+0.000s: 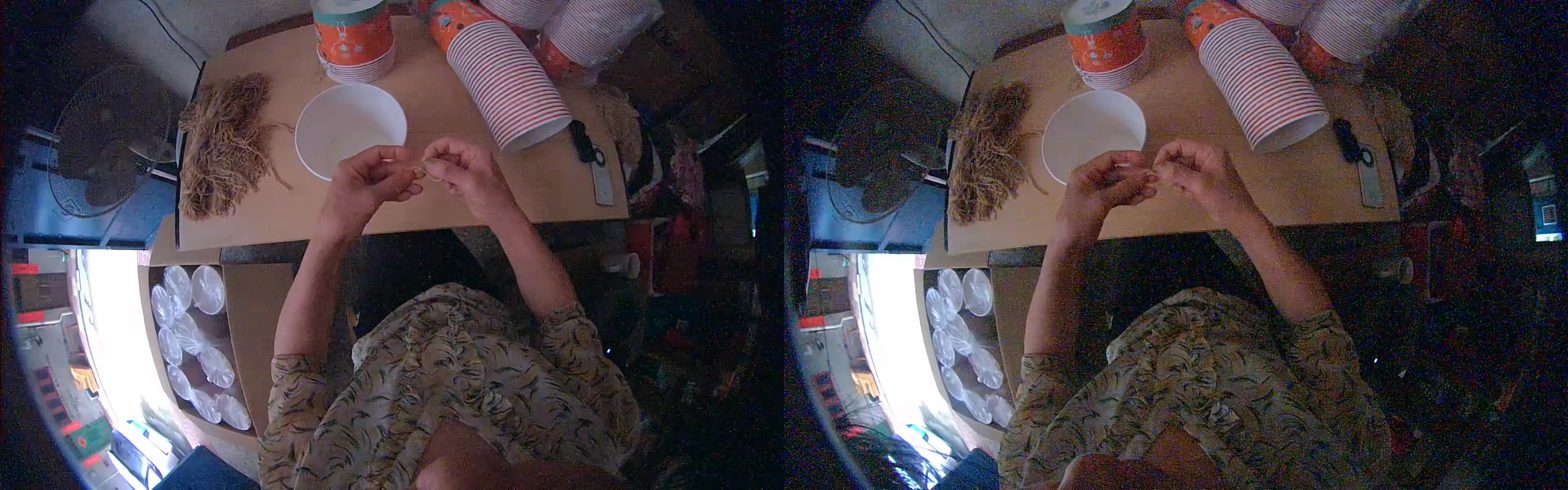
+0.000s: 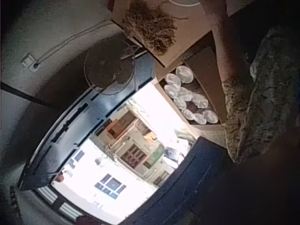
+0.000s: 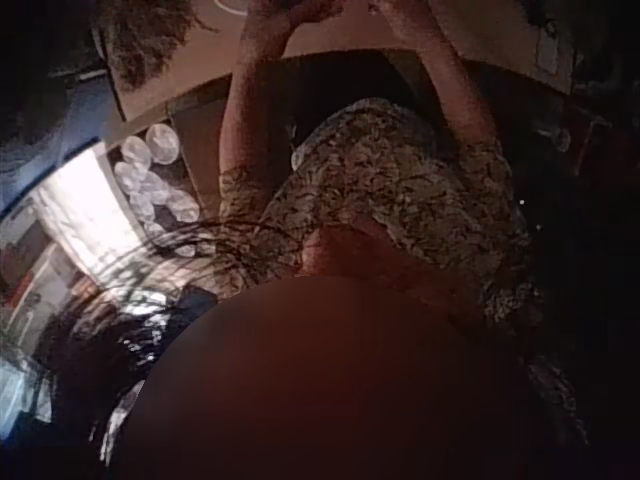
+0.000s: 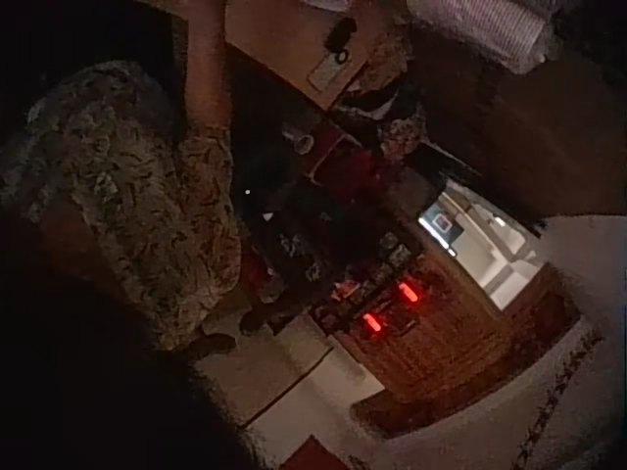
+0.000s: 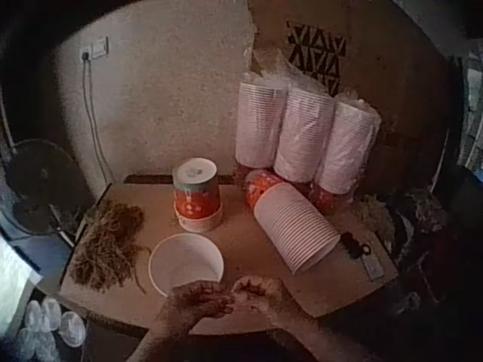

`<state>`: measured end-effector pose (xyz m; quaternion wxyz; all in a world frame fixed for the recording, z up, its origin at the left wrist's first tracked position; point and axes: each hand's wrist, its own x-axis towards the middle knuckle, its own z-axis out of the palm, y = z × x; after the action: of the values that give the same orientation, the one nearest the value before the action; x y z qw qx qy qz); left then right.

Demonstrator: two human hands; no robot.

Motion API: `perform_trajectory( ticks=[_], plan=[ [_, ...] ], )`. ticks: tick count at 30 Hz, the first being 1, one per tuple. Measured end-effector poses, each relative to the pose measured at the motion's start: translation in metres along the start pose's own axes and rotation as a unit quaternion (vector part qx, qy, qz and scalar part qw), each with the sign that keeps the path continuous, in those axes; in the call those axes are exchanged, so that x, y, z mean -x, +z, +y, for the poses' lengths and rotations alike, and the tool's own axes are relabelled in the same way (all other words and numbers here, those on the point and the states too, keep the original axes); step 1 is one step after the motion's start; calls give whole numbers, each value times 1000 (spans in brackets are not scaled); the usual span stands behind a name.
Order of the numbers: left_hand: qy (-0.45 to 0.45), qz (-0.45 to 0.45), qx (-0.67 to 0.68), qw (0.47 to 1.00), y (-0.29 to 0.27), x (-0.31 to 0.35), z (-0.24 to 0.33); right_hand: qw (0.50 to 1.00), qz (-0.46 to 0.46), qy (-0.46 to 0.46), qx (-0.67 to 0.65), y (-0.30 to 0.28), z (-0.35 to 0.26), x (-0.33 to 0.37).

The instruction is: Tying and preparing bundles of string for use in packaging items like paper cups and bowls.

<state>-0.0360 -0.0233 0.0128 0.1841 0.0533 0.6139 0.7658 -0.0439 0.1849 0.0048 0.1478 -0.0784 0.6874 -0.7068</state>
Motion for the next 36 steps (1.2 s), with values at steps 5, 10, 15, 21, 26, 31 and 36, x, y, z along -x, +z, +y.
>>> perform_trajectory(
  ticks=[5, 10, 15, 21, 26, 31, 36],
  plan=[
    [-13, -2, -15, 1000, -1, 2, 4, 1000, 7, -10, -12, -1, 4, -1],
    [-22, 15, -83, 996, 2, 3, 12, 1000, 10, 2, -11, -3, 4, -1],
    [-34, 33, -116, 992, 2, 4, 16, 999, 46, -5, 9, 0, 0, 1],
    [-25, 31, -120, 992, 1, 4, 15, 999, 33, -36, -19, -2, -1, 1],
    [-15, 28, -97, 995, 0, 3, 8, 997, 27, -2, -78, -10, 0, -1],
    [8, 12, -93, 996, 3, 1, 5, 993, 29, 8, -115, -12, -7, 1],
    [59, 5, -106, 993, 20, 2, 8, 998, 37, -34, -32, 1, -30, 11]
  ],
)
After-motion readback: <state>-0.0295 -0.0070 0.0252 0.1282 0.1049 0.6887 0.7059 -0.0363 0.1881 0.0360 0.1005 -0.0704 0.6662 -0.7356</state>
